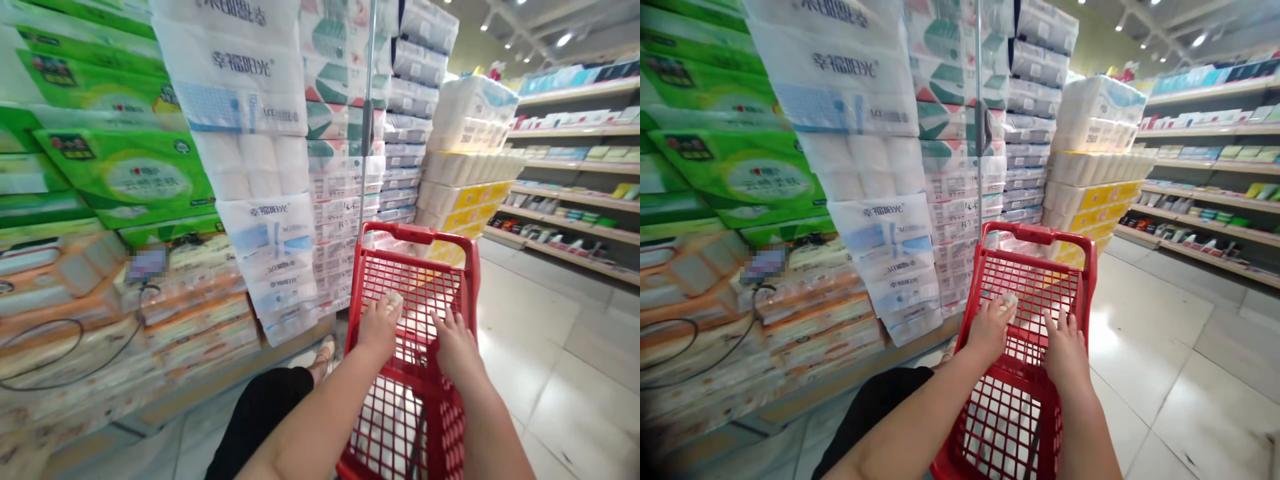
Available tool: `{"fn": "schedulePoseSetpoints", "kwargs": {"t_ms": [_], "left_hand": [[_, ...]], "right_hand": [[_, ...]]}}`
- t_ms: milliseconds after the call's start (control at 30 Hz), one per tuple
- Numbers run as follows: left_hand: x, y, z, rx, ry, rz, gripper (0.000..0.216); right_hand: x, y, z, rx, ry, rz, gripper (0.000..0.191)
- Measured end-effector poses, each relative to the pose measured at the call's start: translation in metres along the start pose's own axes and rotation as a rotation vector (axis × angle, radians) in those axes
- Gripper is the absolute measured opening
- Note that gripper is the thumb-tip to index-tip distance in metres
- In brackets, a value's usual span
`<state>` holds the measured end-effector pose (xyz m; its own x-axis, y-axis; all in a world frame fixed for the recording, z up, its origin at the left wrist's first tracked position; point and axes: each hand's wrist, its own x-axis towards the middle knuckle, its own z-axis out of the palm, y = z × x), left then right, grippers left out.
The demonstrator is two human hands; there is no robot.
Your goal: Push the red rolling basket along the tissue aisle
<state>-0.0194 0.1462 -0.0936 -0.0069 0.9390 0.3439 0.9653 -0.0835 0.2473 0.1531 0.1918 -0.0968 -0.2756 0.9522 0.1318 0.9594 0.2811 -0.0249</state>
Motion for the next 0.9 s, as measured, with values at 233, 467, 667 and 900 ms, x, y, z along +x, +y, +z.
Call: {"fn": "schedulePoseSetpoints", "kwargs": {"t_ms": [233,467,667,900], "left_hand": [[-0.011,0.019,0.004,-0.067,-0.094,0.36,0.046],[-0.002,0.0,-0.004,-0.008,-0.006,0.093,0.045],[0.007,-0.019,-0.009,0.034,0.022,-0.179,0.05],[0.006,-0.001,0.0,-0.075,-0.023,0.095,0.048]], "right_hand": [[0.001,-0.002,-0.001,-0.014,-0.008,-0.005,0.072],[0.0,-0.003,-0.002,0.02,-0.007,-0.011,0.081],[0.001,-0.002,-0.004,0.091,-0.03,0.011,0.086],[0.004,-0.001,-0.01,0.146,-0.02,0.015,0.084]]}}
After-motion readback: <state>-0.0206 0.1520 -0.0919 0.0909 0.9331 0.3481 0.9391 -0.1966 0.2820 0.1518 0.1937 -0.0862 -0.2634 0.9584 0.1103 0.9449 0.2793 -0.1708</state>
